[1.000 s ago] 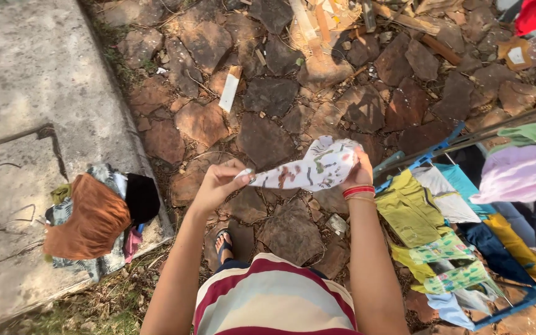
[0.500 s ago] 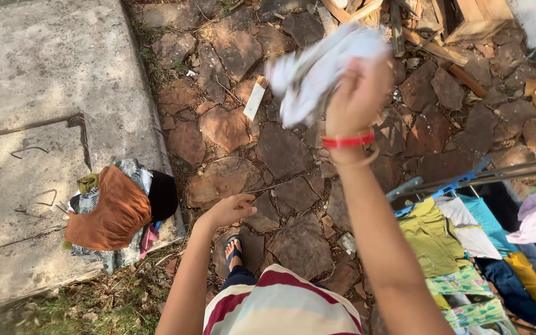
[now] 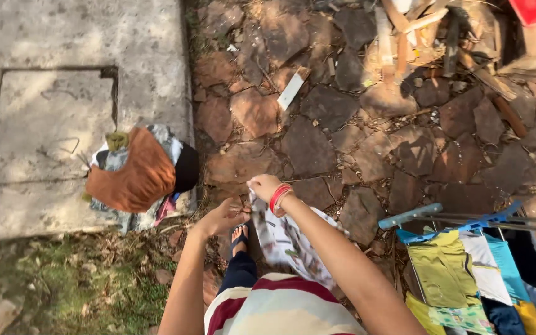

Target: Taking clothes from a drying rack and folding them into a pile.

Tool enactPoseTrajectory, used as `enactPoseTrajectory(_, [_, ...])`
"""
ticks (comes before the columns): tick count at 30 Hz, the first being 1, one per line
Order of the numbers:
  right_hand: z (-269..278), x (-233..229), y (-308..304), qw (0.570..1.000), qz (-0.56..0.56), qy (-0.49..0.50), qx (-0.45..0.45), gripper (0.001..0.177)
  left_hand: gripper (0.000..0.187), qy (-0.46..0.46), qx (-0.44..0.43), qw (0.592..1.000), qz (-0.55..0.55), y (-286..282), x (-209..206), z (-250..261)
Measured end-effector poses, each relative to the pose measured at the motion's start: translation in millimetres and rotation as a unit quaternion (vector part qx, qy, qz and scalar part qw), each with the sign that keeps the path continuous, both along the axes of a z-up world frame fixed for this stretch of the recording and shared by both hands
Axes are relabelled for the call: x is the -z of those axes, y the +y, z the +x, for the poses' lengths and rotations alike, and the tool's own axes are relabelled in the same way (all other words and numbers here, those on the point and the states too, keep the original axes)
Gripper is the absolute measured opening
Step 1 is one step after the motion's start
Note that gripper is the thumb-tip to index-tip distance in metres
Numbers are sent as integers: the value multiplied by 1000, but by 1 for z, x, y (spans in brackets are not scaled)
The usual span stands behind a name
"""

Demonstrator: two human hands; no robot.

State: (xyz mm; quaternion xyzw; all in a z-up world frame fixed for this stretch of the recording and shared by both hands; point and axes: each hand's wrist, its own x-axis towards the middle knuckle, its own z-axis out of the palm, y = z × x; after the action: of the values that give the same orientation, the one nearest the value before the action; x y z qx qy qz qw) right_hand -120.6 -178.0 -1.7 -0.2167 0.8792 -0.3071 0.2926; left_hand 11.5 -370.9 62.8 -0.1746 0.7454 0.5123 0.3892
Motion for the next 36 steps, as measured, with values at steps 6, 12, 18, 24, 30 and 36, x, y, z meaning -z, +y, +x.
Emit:
enactPoseTrajectory(6, [50,-60,-88,984,-138,72,-90,30,124,-140,-519,787,303,-35,-23,36])
enactPoseTrajectory(12, [122,-107,-132,884,-293,-319,-177,27,115,92,-666,463,578,-83,120,109])
enactPoseTrajectory(18, [95,-152,-165,921,-151,-141,-329,24,76,250,-825,309,403,-144,104,148])
enactPoseTrajectory(24, [19,-122,-223,972,-134,-106,-162,23,60,437,-696,323,470,-202,74,136])
enactPoseTrajectory(30, [-62,15,-241,987,-123,-94,-37,65,72,39,-848,504,157,-258,117,75])
enactPoseTrajectory(36, [-48,29,-174,976,-118,-172,62,54,85,152,-689,683,189,-187,169,54])
